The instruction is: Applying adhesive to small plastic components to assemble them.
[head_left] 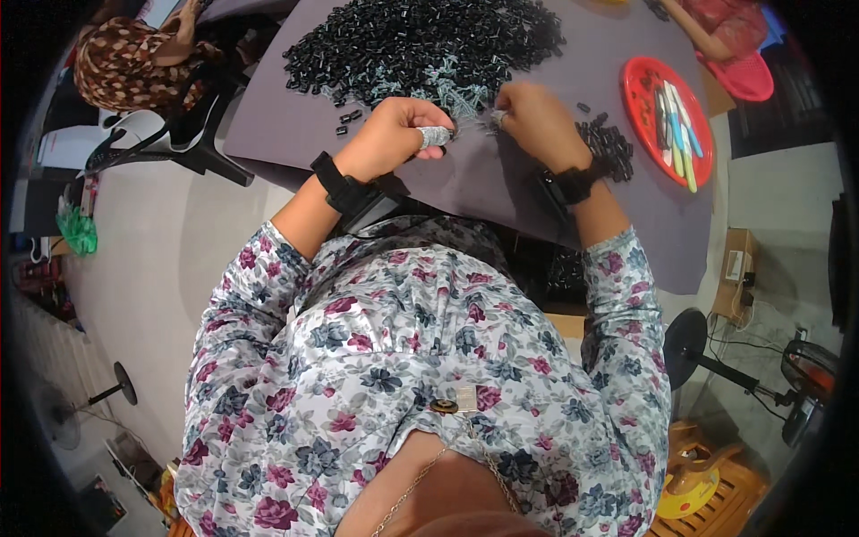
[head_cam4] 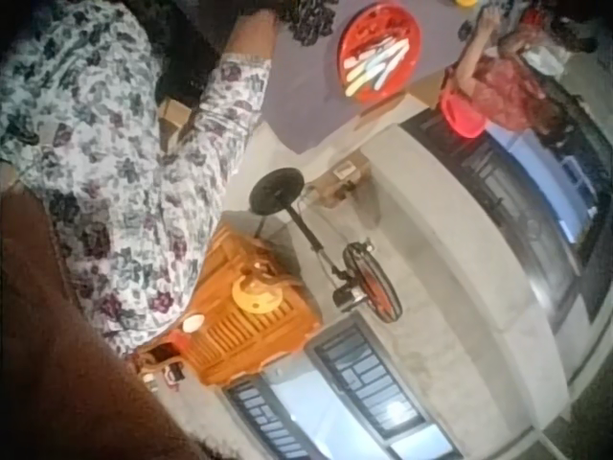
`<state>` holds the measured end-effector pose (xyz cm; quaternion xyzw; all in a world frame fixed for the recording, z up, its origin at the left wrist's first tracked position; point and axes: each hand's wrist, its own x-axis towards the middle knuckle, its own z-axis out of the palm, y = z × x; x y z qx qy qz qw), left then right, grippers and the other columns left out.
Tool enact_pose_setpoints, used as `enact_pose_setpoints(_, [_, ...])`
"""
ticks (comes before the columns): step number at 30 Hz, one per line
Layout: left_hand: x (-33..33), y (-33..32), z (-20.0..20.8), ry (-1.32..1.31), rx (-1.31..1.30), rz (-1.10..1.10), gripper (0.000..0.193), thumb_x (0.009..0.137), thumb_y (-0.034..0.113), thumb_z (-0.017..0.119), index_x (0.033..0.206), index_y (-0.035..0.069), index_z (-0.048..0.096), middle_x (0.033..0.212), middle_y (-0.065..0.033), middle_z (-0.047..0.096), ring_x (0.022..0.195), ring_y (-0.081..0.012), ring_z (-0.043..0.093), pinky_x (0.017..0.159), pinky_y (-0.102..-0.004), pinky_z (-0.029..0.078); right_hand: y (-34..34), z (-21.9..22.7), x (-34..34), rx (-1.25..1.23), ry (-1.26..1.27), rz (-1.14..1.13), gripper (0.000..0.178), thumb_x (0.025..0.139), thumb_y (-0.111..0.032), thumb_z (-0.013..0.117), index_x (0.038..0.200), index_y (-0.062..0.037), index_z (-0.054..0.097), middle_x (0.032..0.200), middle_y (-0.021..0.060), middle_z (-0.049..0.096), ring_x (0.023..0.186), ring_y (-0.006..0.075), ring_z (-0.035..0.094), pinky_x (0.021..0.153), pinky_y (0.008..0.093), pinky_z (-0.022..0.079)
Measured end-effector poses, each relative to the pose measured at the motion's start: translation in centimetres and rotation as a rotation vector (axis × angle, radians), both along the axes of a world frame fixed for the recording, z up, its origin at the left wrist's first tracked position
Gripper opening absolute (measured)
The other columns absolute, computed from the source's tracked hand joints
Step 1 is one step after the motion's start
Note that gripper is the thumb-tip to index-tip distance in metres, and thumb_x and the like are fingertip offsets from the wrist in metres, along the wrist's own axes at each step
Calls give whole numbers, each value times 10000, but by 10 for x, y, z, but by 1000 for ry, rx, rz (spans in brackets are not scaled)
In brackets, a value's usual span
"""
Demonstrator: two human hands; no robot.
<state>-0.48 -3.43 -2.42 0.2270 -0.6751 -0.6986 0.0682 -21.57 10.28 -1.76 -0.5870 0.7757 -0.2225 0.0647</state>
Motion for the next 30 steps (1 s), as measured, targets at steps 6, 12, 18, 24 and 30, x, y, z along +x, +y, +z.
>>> enact_pose_setpoints(6, [2, 1, 2, -18, -28, 19, 167, 968, -3, 602, 1116, -2, 680, 897, -19, 693, 751, -80, 661, 677, -214, 546, -13, -3, 0, 27, 67, 78, 156, 773, -75, 688, 906, -9, 641, 858, 190, 668, 818, 367, 655, 733, 427, 521])
enact_pose_setpoints(12, [-10, 19, 8, 47, -592, -79, 264, 799, -88, 575, 1031, -19, 680, 861, -85, 687, 799, -198, 651, 710, -308, 516, 1, 1, -23, -162, -517, 104, 133, 800, -2, 657, 931, -5, 634, 800, 40, 645, 714, 142, 612, 649, 294, 496])
enact_pose_setpoints(18, [-31, 24, 2, 191, -1052, -156, 286, 784, -69, 563, 1035, 1, 680, 900, -149, 671, 747, -296, 650, 700, -365, 514, 14, -4, -25, -235, -599, 86, 99, 838, 0, 653, 933, 17, 676, 828, 18, 686, 710, 104, 626, 618, 264, 497])
enact_pose_setpoints(24, [-49, 29, 25, 5, -718, -48, 386, 817, -92, 533, 1173, 13, 638, 891, -72, 674, 730, -175, 654, 649, -301, 510, 22, 14, -10, -129, -949, 23, 165, 880, -45, 624, 1027, 2, 684, 909, 32, 703, 743, 92, 664, 593, 207, 475])
enact_pose_setpoints(30, [-61, 23, 19, 30, -290, -1, 314, 823, -112, 531, 1086, -7, 667, 865, -37, 688, 697, -73, 610, 591, -223, 474, 21, 1, -8, -217, -1077, 53, 211, 909, -74, 601, 1094, -16, 685, 916, 25, 703, 716, 68, 644, 561, 195, 440])
